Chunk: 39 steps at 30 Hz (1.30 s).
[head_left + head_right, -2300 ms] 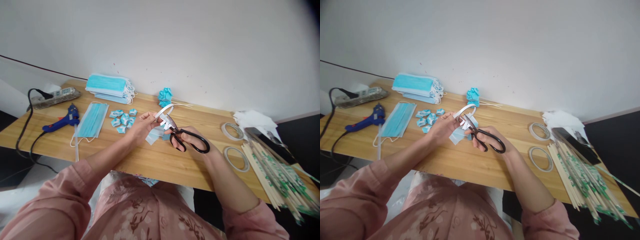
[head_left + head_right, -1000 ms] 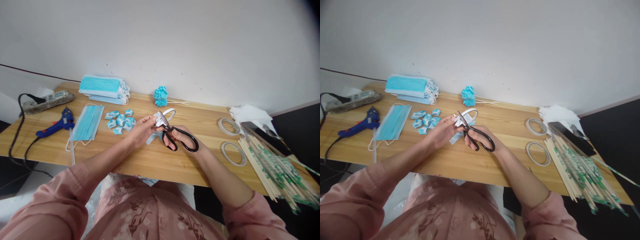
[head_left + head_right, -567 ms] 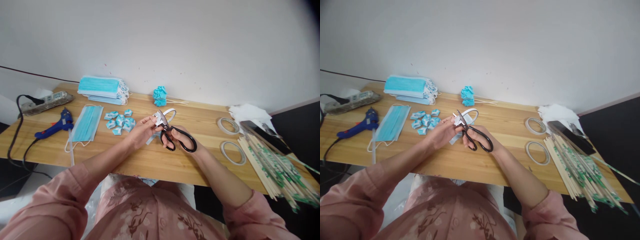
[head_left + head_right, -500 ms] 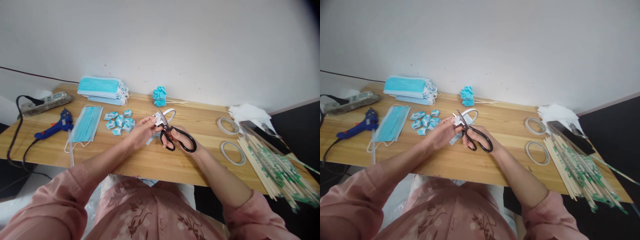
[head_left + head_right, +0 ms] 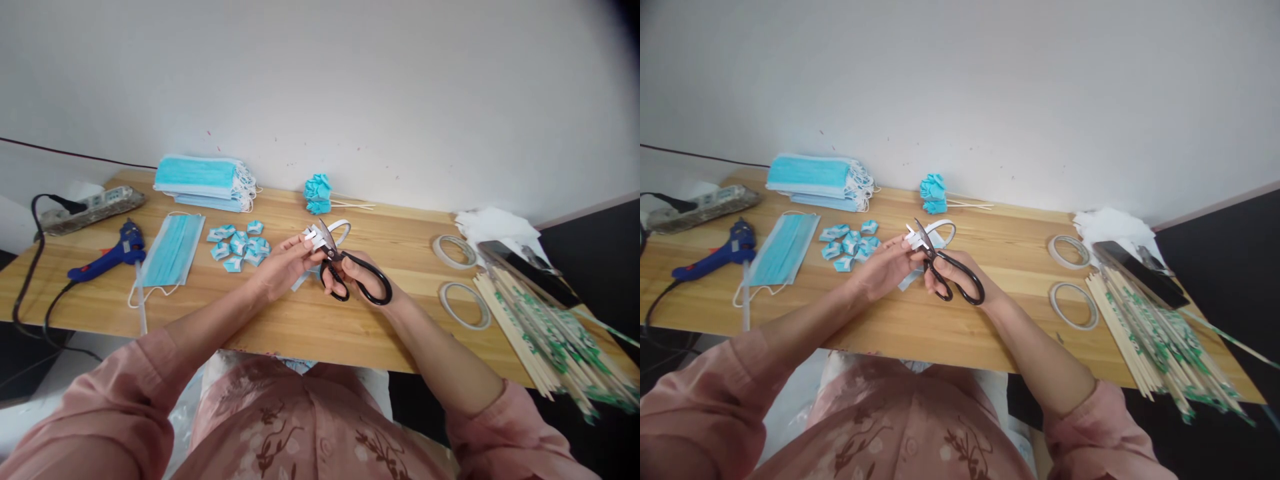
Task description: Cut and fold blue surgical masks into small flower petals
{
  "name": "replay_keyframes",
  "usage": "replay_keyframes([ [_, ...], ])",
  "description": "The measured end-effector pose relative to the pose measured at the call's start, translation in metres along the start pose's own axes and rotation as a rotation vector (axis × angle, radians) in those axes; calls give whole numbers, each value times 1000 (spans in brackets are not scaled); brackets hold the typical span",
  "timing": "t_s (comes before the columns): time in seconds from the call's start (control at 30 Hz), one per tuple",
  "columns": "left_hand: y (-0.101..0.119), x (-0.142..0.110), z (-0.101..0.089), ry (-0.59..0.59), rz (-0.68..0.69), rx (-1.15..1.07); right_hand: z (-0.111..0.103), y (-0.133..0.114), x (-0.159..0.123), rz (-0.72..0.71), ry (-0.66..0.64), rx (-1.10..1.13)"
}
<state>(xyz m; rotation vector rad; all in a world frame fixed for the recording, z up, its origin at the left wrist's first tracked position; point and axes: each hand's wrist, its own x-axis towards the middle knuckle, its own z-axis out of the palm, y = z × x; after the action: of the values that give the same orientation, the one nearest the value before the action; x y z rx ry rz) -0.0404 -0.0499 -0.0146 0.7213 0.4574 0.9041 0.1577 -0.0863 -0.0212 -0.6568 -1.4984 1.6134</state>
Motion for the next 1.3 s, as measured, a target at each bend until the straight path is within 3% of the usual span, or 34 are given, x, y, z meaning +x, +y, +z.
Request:
replay_keyframes([
  [1.07, -4, 4, -1, 20, 90, -45, 5, 0, 2, 42, 0, 113],
  [1.3, -2, 5, 2, 105, 50, -88, 7, -4, 2, 58, 29, 107],
])
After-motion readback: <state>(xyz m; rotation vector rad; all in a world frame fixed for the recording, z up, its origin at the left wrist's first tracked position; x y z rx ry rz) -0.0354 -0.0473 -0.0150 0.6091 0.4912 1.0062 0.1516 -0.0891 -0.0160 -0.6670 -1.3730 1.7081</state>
